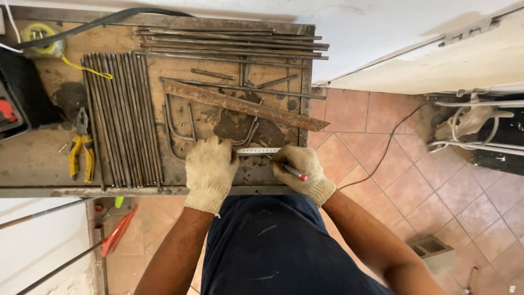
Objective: Measuring the dimensions of a rebar frame using a tape measure and marking it with a pen
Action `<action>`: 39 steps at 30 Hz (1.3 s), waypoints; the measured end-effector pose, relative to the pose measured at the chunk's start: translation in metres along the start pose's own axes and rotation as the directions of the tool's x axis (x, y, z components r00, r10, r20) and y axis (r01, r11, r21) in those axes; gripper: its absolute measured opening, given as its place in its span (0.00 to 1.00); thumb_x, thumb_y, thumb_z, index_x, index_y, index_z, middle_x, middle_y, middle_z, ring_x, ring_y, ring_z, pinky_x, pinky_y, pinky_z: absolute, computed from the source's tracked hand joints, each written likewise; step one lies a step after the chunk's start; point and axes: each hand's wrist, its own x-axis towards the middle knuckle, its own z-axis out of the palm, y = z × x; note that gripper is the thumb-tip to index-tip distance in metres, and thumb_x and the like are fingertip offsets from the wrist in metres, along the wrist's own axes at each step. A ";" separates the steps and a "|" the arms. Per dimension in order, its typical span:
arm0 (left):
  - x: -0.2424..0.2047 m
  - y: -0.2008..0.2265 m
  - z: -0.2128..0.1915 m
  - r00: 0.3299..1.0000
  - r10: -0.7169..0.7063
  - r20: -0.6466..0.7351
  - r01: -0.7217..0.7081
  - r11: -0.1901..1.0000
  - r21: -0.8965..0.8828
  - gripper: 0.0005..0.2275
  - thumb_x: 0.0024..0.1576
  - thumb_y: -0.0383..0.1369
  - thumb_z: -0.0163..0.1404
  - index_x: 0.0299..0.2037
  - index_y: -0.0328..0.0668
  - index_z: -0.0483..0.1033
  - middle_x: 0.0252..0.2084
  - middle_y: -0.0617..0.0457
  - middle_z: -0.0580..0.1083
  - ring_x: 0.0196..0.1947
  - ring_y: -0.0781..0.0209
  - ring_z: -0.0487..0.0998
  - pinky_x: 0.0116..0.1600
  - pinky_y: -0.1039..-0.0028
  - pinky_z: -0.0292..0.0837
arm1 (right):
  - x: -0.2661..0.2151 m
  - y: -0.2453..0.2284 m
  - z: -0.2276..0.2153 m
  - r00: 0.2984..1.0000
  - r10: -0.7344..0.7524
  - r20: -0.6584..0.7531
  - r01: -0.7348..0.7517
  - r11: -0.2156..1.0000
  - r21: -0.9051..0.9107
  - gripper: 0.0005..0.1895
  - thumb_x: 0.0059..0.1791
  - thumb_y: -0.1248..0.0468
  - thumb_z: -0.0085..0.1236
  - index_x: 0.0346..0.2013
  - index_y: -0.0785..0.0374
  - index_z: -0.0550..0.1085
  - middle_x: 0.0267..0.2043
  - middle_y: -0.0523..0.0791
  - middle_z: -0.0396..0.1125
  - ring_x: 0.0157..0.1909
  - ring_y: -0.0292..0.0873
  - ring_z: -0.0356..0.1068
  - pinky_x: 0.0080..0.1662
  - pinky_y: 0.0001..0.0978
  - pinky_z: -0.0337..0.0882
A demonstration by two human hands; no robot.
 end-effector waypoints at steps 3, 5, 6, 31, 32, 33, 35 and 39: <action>-0.002 0.001 -0.002 1.000 -0.005 0.009 0.005 1.000 -0.008 0.09 0.49 0.43 0.60 0.28 0.50 0.83 0.27 0.52 0.76 0.31 0.53 0.82 0.32 0.61 0.82 | 0.001 -0.008 -0.001 0.997 0.079 0.026 -0.077 0.996 -0.050 0.13 0.40 0.50 0.70 0.37 0.47 0.83 0.35 0.42 0.77 0.44 0.46 0.78 0.48 0.39 0.78; -0.006 0.001 -0.001 1.000 0.009 -0.021 -0.009 1.000 -0.001 0.09 0.49 0.43 0.61 0.28 0.50 0.83 0.27 0.53 0.76 0.32 0.53 0.82 0.32 0.62 0.81 | 0.003 -0.001 0.001 0.988 -0.126 0.094 0.144 0.965 -0.220 0.12 0.40 0.50 0.68 0.35 0.47 0.82 0.33 0.42 0.77 0.43 0.45 0.78 0.47 0.36 0.78; -0.007 0.000 -0.002 0.998 0.025 -0.050 -0.025 1.000 0.005 0.09 0.48 0.43 0.62 0.28 0.50 0.83 0.27 0.53 0.75 0.32 0.54 0.81 0.32 0.64 0.81 | 0.004 0.003 0.002 0.932 -0.308 0.190 0.359 0.858 -0.367 0.11 0.40 0.50 0.67 0.33 0.47 0.82 0.32 0.41 0.77 0.42 0.44 0.78 0.45 0.34 0.78; -0.007 0.004 -0.011 1.000 -0.006 -0.003 0.006 1.000 -0.017 0.07 0.48 0.39 0.62 0.27 0.48 0.83 0.25 0.52 0.76 0.30 0.53 0.82 0.31 0.62 0.81 | 0.002 0.003 -0.006 0.979 -0.202 0.005 0.202 0.979 0.017 0.11 0.41 0.59 0.69 0.37 0.55 0.81 0.31 0.48 0.76 0.39 0.51 0.78 0.41 0.42 0.77; -0.005 0.005 -0.013 0.999 -0.033 0.011 0.033 0.999 -0.020 0.06 0.48 0.39 0.62 0.26 0.49 0.83 0.24 0.53 0.76 0.29 0.53 0.82 0.31 0.62 0.81 | 0.006 0.006 -0.004 0.982 -0.190 0.007 0.190 0.982 -0.015 0.11 0.41 0.57 0.69 0.36 0.54 0.81 0.31 0.47 0.76 0.39 0.50 0.78 0.41 0.40 0.77; -0.005 0.006 -0.013 0.998 -0.051 0.034 0.052 0.998 -0.022 0.06 0.48 0.39 0.61 0.25 0.50 0.83 0.23 0.53 0.76 0.29 0.54 0.82 0.31 0.62 0.81 | 0.005 0.010 0.000 0.986 -0.165 0.006 0.166 0.985 -0.046 0.10 0.41 0.56 0.69 0.36 0.52 0.81 0.31 0.45 0.76 0.40 0.48 0.78 0.42 0.39 0.77; -0.006 0.005 -0.010 0.998 -0.045 0.043 0.046 0.999 -0.026 0.06 0.48 0.39 0.61 0.26 0.50 0.83 0.24 0.53 0.76 0.29 0.54 0.82 0.31 0.62 0.81 | 0.005 0.013 0.001 0.978 -0.210 0.008 0.211 0.977 -0.021 0.09 0.42 0.57 0.69 0.35 0.52 0.81 0.31 0.44 0.76 0.39 0.47 0.78 0.41 0.37 0.77; -0.007 0.004 -0.008 0.999 -0.024 0.033 0.025 0.999 -0.033 0.08 0.49 0.41 0.61 0.27 0.49 0.83 0.25 0.52 0.77 0.30 0.52 0.82 0.32 0.61 0.82 | 0.001 0.005 -0.005 0.909 -0.402 0.112 0.415 0.899 -0.140 0.09 0.39 0.56 0.71 0.29 0.53 0.80 0.27 0.44 0.75 0.35 0.47 0.78 0.39 0.37 0.78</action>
